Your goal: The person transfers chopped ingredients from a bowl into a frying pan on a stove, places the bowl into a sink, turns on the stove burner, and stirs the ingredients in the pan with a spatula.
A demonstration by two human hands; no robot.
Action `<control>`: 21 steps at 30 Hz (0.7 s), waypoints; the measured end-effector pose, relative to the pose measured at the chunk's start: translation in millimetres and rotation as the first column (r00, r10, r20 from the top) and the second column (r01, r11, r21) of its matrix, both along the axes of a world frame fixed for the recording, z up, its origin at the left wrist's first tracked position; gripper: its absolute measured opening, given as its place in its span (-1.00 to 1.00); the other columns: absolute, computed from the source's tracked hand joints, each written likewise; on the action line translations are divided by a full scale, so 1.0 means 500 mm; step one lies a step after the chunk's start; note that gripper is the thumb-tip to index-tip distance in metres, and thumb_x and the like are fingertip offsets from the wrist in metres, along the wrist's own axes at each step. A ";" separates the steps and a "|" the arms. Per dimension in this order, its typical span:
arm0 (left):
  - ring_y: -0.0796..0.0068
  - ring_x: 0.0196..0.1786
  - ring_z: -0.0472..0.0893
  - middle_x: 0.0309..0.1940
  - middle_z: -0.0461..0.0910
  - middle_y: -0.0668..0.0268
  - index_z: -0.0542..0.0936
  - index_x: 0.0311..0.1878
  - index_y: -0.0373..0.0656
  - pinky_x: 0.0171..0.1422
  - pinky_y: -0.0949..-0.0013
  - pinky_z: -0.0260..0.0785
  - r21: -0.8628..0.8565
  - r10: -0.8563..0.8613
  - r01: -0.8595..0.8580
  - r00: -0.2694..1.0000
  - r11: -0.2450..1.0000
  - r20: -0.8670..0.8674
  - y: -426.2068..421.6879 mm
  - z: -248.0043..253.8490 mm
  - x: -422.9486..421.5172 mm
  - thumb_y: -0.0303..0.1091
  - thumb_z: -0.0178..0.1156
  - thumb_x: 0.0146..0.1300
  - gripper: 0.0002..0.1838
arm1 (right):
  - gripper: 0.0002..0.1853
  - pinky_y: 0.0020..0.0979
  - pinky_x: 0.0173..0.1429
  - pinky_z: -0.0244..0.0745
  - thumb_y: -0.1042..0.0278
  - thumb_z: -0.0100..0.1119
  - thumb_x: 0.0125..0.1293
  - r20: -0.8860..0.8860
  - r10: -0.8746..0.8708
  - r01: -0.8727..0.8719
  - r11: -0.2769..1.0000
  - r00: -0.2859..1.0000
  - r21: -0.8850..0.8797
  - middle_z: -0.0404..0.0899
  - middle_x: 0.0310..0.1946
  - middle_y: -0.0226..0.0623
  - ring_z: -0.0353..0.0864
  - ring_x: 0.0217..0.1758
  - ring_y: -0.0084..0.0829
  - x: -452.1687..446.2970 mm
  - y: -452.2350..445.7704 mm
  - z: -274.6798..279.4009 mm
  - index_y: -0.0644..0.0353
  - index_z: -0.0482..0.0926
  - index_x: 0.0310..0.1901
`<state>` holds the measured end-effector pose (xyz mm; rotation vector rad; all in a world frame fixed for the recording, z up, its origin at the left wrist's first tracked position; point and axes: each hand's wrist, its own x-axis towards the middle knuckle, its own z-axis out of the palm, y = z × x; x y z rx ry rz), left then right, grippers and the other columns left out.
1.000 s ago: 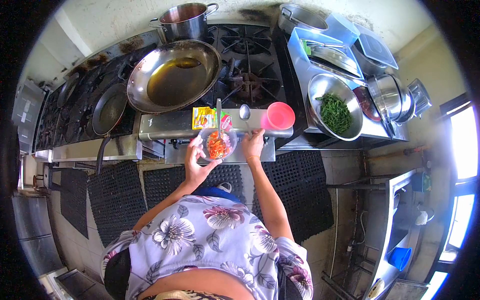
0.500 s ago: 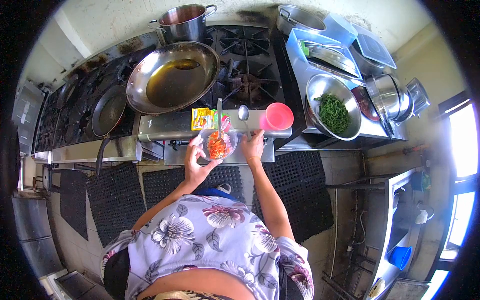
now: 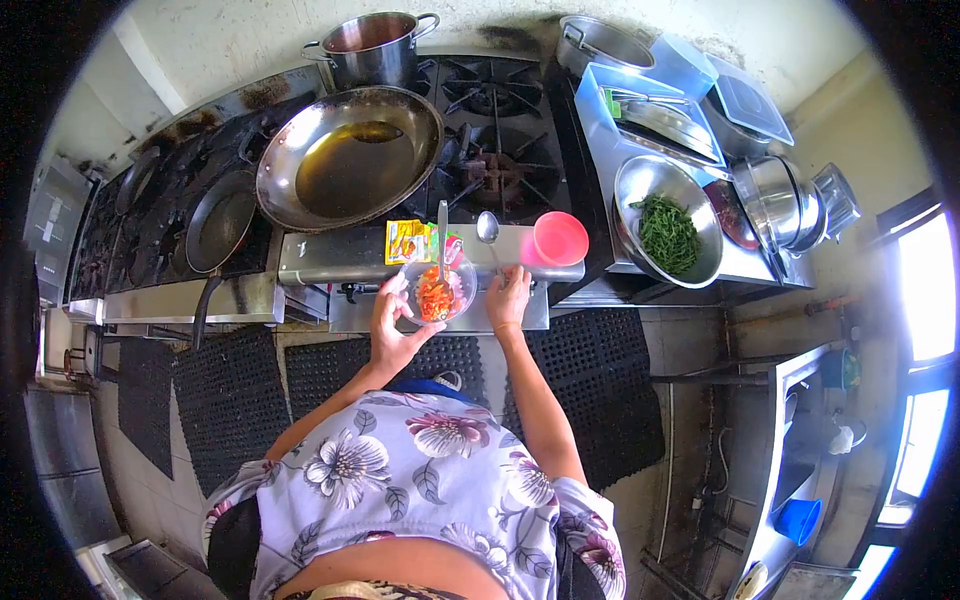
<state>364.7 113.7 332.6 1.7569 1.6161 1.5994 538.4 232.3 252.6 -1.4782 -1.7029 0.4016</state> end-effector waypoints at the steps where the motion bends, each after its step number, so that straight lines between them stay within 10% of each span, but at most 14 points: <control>1: 0.36 -0.03 0.44 0.12 0.28 -0.01 0.35 -0.23 -0.26 -0.09 0.39 0.38 0.015 0.005 -0.004 1.000 1.000 -0.017 0.000 -0.002 -0.002 -0.30 0.47 -0.23 -0.45 | -0.73 -0.14 -0.13 0.29 0.57 0.08 -0.07 0.001 0.007 -0.007 1.000 1.000 0.001 0.37 -0.36 -0.05 0.36 -0.21 -0.03 -0.003 0.002 0.001 0.28 0.30 -0.27; 12: 0.35 0.00 0.44 0.13 0.28 0.01 0.37 -0.19 -0.26 -0.01 0.37 0.36 0.010 0.022 -0.022 1.000 1.000 -0.018 -0.005 0.000 -0.007 -0.30 0.47 -0.24 -0.43 | -0.68 -0.15 -0.14 0.31 0.48 0.13 -0.05 -0.014 -0.050 0.049 0.998 0.999 -0.048 0.40 -0.32 -0.06 0.39 -0.23 -0.06 -0.014 -0.008 0.033 0.27 0.30 -0.22; 21: 0.02 0.16 0.35 0.07 0.31 -0.12 0.29 -0.45 -0.16 0.21 0.14 0.19 0.019 -0.018 0.016 0.994 1.000 0.106 -0.023 0.026 -0.001 -0.35 0.50 -0.33 -0.49 | -0.66 -0.20 -0.04 0.28 0.46 0.11 0.03 -0.002 -0.106 0.103 0.964 0.994 0.245 0.39 -0.29 -0.09 0.37 -0.14 -0.09 -0.014 -0.039 0.111 0.27 0.36 -0.11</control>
